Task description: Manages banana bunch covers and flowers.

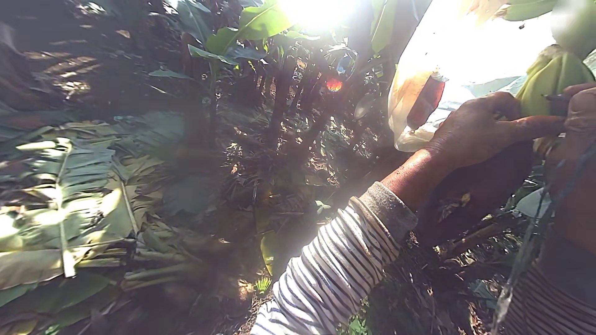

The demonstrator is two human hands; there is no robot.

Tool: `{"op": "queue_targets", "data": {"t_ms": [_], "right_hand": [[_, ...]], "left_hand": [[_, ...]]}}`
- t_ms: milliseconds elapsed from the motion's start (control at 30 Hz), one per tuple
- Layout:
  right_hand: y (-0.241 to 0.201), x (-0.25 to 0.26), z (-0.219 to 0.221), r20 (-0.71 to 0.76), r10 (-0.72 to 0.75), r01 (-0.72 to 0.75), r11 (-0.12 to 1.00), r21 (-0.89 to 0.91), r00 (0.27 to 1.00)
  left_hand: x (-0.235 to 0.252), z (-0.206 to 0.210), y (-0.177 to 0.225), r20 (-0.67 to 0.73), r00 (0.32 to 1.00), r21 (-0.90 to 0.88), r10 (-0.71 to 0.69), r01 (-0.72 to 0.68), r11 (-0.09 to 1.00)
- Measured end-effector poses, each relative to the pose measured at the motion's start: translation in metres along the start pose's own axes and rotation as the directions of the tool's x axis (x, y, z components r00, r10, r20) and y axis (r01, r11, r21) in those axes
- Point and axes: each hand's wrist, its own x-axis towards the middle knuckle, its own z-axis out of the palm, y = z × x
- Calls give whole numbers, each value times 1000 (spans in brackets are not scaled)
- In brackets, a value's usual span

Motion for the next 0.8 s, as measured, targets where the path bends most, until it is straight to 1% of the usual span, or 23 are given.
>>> {"op": "queue_targets", "data": {"t_ms": [67,133,200,300,400,433,533,567,667,700,733,800], "right_hand": [[0,-1,1,-32,28,-26,998,50,999],[-2,1,3,-65,93,-85,990,111,994],[-8,3,4,-71,142,-132,984,120,987],[-10,3,4,-61,118,-120,993,-19,991],[-12,6,5,-78,56,-61,996,-61,995],[-12,6,5,-85,49,-55,996,-65,995],[-13,6,8,-127,22,-31,997,-66,992],[-14,6,9,-134,23,-32,998,-62,991],[-14,4,10,-138,33,-43,997,-65,990],[-14,4,10,-139,43,-54,996,-74,989],[-14,3,11,-139,56,-68,994,-85,989],[-14,4,13,-158,69,-83,993,-83,985]], "left_hand": [[-1,0,2,1,1000,-5,-5,5,1000],[0,-2,2,-4,1000,-6,-2,2,1000],[2,-2,1,-9,1000,-4,1,-1,1000],[3,-2,0,-1,1000,-7,4,-4,1000],[0,-2,2,-15,1000,3,7,-7,1000],[-6,-3,8,-19,1000,8,-12,12,1000],[-42,-9,45,-5,990,43,-143,143,989],[-42,-8,44,-2,990,47,-142,142,989],[-8,2,5,-32,999,28,2,-1,1000],[-4,3,1,-33,999,24,20,-20,1000],[-6,1,4,-25,1000,25,5,-5,1000],[-27,-7,31,-6,996,32,-85,85,996]]}}
